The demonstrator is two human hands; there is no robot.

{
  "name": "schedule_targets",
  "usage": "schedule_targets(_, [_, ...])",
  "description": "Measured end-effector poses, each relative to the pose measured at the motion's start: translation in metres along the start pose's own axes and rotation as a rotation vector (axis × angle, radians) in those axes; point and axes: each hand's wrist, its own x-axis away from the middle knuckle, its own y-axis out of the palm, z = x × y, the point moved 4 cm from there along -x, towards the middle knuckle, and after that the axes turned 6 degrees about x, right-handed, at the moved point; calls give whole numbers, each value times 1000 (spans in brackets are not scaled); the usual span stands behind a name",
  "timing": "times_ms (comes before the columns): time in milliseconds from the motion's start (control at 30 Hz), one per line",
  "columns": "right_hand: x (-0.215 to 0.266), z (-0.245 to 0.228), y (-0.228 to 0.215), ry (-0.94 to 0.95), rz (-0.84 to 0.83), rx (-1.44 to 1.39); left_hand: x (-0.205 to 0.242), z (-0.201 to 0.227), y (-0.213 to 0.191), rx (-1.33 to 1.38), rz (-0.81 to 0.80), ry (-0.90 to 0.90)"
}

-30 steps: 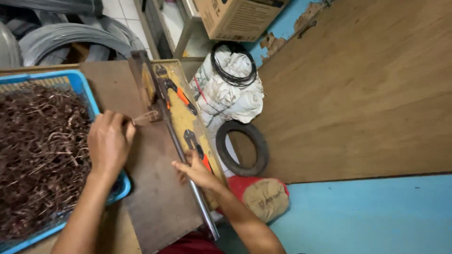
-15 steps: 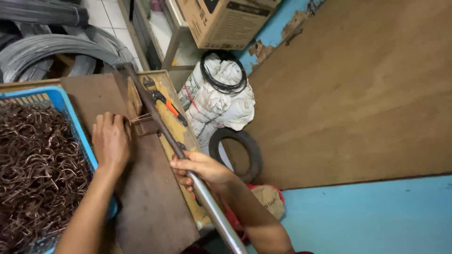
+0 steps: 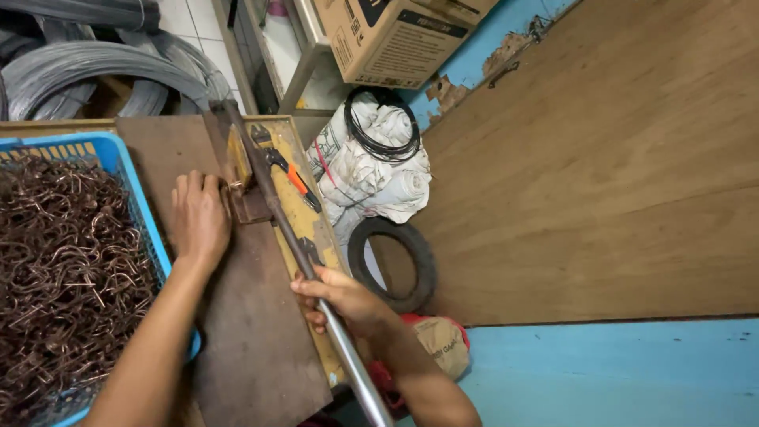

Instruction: Sorting and processing small copper wire pieces using a manual lever-operated tool.

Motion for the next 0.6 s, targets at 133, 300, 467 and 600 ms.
schedule_targets(133, [-17,41,-11,8,48,-11,-10,14,-16,6,-56,19])
schedule_targets(300, [-25,59,-4,135,225,-4,-17,17,-16,130,-43,24])
schedule_targets(467, [-23,54,1,161,278,116,-16,17,-15,114,-55,6])
schedule_targets(600, [-23,40,5,97,335,383,-18,20,-21,145,-102,-52])
